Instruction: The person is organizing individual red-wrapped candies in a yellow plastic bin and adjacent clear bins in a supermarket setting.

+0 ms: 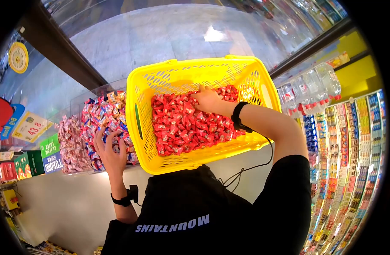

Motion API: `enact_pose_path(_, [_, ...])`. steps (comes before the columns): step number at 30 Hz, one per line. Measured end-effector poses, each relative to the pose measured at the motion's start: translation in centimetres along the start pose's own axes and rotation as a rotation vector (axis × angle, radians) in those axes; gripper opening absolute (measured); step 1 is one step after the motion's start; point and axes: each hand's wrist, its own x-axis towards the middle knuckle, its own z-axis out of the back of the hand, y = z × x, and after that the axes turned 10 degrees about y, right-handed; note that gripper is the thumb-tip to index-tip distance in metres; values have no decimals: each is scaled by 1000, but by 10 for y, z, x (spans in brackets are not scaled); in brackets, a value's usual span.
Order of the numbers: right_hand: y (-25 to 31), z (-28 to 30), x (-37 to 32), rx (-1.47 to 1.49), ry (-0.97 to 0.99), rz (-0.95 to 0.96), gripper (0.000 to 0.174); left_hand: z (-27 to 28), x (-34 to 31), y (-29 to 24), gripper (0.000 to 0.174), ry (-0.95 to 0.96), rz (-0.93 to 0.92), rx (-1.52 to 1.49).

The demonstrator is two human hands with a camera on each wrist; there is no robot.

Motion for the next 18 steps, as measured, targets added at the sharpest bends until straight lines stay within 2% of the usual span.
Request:
enact_pose_path(1, [3,-1,0,22,0,-11,42,1,0,0,26,-3,2,2])
enact_pose_path(2, [3,-7,1,80,-37,-24,36,1,0,-1,26,-8,5,3])
enact_pose_path(5, [-15,-27,16,128,-91,109,28,-1,0,0,25,-26,12,10])
enact_pose_path(6, [-6,-11,11,138,-44,81,20,0,0,0,25,-29,15,11])
enact_pose_path(9, [-6,10,18,175,113,66,18,-1,1,2,24,-38,1,7])
enact_pose_path(10, [-2,15,14,152,90,73,17,-2,-1,2,24,-36,4,0])
enact_pose_path(13, [-3,27,21,194,178,58,20,0,-2,2,24,-38,3,-16])
enact_pose_path(17, [-16,52,28,348,186,148,27,0,-3,2,24,-51,-7,-26])
enact_pose_path(18, [-8,72,18,371,210,135,28,-1,-3,3,24,-56,-12,-35])
